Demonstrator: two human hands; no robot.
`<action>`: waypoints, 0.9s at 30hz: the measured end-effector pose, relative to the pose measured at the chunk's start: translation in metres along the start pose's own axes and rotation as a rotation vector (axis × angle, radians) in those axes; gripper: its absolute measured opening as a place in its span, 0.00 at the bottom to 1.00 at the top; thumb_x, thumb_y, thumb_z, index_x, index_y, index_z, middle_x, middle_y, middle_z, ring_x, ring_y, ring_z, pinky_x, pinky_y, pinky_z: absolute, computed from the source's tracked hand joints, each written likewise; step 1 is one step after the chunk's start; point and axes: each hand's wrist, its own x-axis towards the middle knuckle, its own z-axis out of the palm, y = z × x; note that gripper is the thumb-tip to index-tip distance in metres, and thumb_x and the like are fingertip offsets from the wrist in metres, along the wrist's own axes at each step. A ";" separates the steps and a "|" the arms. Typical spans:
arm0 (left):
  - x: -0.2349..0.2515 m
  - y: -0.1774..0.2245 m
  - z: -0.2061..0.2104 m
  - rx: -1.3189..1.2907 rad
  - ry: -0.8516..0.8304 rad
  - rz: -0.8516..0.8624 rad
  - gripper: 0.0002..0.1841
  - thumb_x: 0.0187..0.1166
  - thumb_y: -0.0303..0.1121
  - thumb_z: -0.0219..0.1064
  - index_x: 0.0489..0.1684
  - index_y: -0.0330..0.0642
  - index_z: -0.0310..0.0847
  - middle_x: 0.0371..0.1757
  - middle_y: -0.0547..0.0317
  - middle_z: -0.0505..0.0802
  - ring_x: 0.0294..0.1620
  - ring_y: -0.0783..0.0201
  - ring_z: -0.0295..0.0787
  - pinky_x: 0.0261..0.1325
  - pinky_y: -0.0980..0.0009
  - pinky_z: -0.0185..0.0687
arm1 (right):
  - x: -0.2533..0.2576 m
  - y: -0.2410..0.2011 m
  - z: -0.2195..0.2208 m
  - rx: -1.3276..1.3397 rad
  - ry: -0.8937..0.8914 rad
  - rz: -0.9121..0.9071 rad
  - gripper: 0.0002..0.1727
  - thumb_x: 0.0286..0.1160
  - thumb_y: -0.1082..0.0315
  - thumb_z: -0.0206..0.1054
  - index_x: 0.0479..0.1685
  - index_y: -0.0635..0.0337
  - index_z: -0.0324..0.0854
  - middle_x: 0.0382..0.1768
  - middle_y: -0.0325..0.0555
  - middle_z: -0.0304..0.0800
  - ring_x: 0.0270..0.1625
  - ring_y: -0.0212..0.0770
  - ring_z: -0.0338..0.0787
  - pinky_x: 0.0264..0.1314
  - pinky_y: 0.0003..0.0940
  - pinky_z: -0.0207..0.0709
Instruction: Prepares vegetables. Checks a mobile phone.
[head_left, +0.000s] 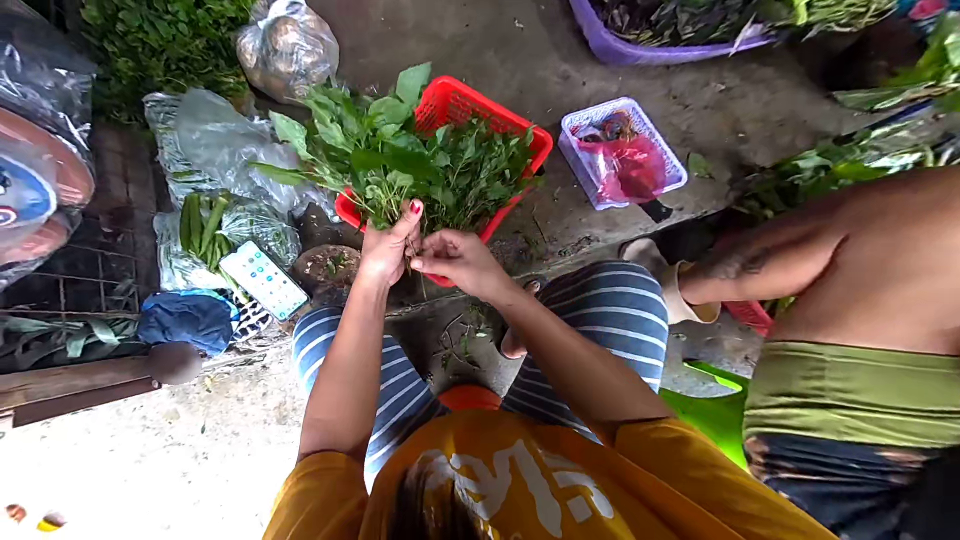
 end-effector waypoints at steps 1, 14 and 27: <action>0.000 0.000 0.000 0.034 0.032 0.010 0.09 0.84 0.29 0.62 0.30 0.50 0.75 0.15 0.71 0.76 0.13 0.77 0.68 0.19 0.82 0.69 | 0.001 0.003 0.002 -0.029 0.033 -0.028 0.17 0.71 0.69 0.79 0.55 0.66 0.83 0.40 0.48 0.89 0.38 0.38 0.87 0.44 0.36 0.84; 0.002 -0.021 0.021 0.369 0.148 -0.049 0.13 0.75 0.27 0.76 0.47 0.37 0.75 0.31 0.61 0.88 0.31 0.71 0.88 0.43 0.72 0.89 | -0.002 0.009 0.016 -0.020 0.235 -0.030 0.25 0.65 0.83 0.74 0.61 0.68 0.69 0.42 0.53 0.85 0.39 0.41 0.88 0.44 0.38 0.85; -0.010 -0.020 0.030 0.266 0.222 -0.253 0.19 0.88 0.47 0.62 0.63 0.41 0.76 0.34 0.60 0.87 0.28 0.72 0.83 0.35 0.74 0.82 | -0.008 0.003 0.007 -0.525 0.197 -0.176 0.22 0.74 0.77 0.70 0.68 0.73 0.81 0.66 0.66 0.80 0.51 0.54 0.90 0.55 0.45 0.86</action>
